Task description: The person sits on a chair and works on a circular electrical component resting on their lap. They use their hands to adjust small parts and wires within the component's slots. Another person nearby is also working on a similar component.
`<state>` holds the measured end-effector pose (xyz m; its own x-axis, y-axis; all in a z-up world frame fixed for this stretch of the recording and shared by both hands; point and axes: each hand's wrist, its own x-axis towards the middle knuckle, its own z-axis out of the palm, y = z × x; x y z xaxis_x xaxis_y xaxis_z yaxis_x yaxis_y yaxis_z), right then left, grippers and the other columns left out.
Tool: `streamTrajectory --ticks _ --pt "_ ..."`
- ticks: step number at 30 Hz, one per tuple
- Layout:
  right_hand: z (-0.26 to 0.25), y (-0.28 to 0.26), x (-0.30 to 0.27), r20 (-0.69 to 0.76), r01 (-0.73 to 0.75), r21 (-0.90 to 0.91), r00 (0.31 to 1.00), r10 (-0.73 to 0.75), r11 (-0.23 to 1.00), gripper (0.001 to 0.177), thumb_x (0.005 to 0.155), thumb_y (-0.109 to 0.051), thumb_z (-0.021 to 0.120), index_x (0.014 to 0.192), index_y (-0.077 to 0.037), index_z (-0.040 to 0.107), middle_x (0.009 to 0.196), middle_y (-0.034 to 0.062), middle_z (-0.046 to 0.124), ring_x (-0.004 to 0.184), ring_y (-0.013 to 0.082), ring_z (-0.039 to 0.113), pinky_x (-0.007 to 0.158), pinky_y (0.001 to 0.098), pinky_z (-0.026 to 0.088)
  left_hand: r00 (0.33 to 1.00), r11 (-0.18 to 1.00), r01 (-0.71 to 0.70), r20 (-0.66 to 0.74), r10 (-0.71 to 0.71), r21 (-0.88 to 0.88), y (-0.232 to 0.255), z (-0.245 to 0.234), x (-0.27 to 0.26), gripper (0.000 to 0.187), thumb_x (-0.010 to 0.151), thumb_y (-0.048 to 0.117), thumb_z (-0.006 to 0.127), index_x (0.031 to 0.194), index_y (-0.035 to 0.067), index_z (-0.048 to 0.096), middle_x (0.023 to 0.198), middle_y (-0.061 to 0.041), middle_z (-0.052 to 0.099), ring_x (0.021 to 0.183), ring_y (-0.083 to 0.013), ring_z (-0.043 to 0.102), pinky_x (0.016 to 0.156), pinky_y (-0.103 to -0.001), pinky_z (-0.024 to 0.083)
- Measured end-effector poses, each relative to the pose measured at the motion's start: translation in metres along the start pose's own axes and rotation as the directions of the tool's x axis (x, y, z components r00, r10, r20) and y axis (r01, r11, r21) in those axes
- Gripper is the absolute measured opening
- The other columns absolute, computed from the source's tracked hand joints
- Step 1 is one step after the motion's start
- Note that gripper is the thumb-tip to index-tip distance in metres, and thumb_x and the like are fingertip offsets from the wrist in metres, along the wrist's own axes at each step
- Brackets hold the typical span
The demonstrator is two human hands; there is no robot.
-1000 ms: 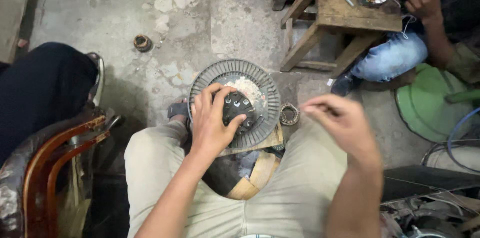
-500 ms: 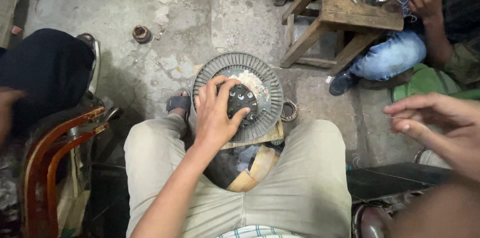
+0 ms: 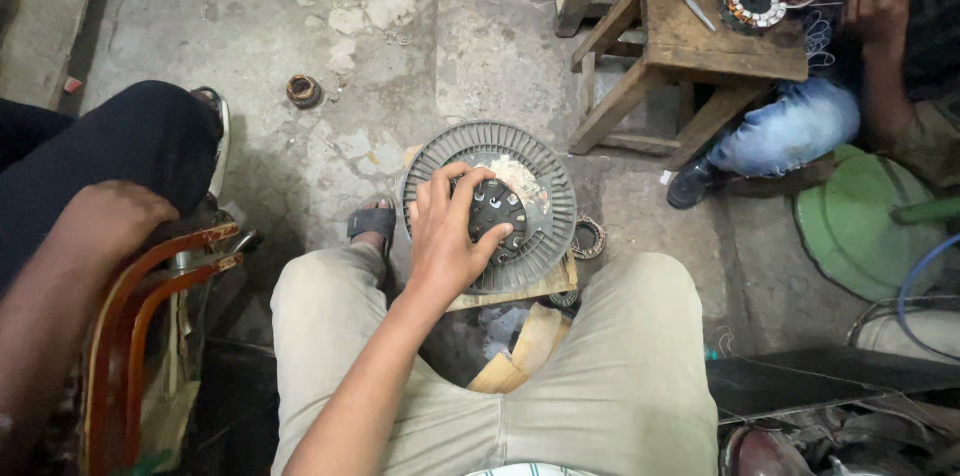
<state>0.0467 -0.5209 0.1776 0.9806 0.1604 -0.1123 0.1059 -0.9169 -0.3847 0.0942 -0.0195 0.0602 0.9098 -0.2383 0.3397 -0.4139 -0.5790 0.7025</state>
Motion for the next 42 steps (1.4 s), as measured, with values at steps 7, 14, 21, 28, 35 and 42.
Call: streamTrajectory --ticks 7,14,21,28,35,42 --pt "-0.010 0.054 0.003 0.019 -0.031 -0.052 0.999 0.032 0.998 0.023 0.091 -0.015 0.074 0.110 -0.003 0.075 0.078 0.0096 0.065 0.067 0.0143 0.057 0.061 0.0306 0.049 1.000 1.000 -0.010 0.004 0.010 -0.006 0.000 0.000 0.000 0.071 0.067 0.023 0.091 0.129 0.019 0.058 0.133 -0.008 0.050 0.122 -0.0346 0.048 0.102 -0.049 0.037" --pt "-0.006 0.114 0.012 0.047 -0.093 -0.089 0.994 0.097 0.992 0.023 0.090 -0.017 0.076 0.109 -0.003 0.076 0.072 0.0102 0.062 0.060 0.0146 0.053 0.055 0.0317 0.046 1.000 1.000 0.006 0.022 -0.006 -0.012 0.000 -0.001 0.002 0.071 0.067 0.023 0.090 0.130 0.019 0.058 0.135 -0.008 0.050 0.124 -0.0348 0.047 0.102 -0.049 0.037" --pt "0.023 0.185 0.054 0.142 -0.164 -0.069 0.975 0.172 0.984 0.024 0.090 -0.020 0.077 0.107 -0.003 0.077 0.066 0.0107 0.060 0.053 0.0148 0.049 0.049 0.0329 0.044 1.000 1.000 -0.007 -0.004 0.007 -0.030 -0.002 0.001 -0.002 0.070 0.068 0.022 0.090 0.130 0.019 0.058 0.134 -0.008 0.051 0.124 -0.0339 0.048 0.103 -0.049 0.037" --pt "0.080 0.200 0.015 0.190 -0.393 -0.071 0.897 0.400 0.917 0.022 0.096 -0.021 0.074 0.108 -0.003 0.078 0.069 0.0114 0.063 0.053 0.0161 0.052 0.050 0.0356 0.046 0.999 0.999 0.034 0.033 -0.034 -0.002 0.001 -0.002 0.001 0.069 0.067 0.022 0.090 0.129 0.018 0.059 0.133 -0.008 0.051 0.122 -0.0347 0.048 0.101 -0.049 0.037" --pt "0.102 0.195 -0.015 0.160 -0.423 -0.234 0.871 0.464 0.875 0.036 0.090 -0.022 0.074 0.121 -0.006 0.069 0.102 0.0134 0.058 0.090 0.0257 0.048 0.078 0.0429 0.041 0.998 0.999 0.037 0.046 -0.036 -0.014 0.004 -0.004 0.003 0.069 0.068 0.022 0.090 0.130 0.017 0.059 0.133 -0.007 0.051 0.122 -0.0343 0.048 0.102 -0.048 0.037" --pt "0.117 0.053 0.012 0.043 -0.026 -0.392 0.998 0.047 0.920 0.055 0.083 -0.023 0.074 0.135 -0.009 0.060 0.134 0.0154 0.053 0.126 0.0352 0.045 0.106 0.0503 0.036 0.995 0.999 0.045 0.091 -0.045 0.005 0.006 -0.006 0.007 0.068 0.068 0.022 0.090 0.129 0.018 0.059 0.132 -0.006 0.052 0.120 -0.0334 0.049 0.098 -0.046 0.038"
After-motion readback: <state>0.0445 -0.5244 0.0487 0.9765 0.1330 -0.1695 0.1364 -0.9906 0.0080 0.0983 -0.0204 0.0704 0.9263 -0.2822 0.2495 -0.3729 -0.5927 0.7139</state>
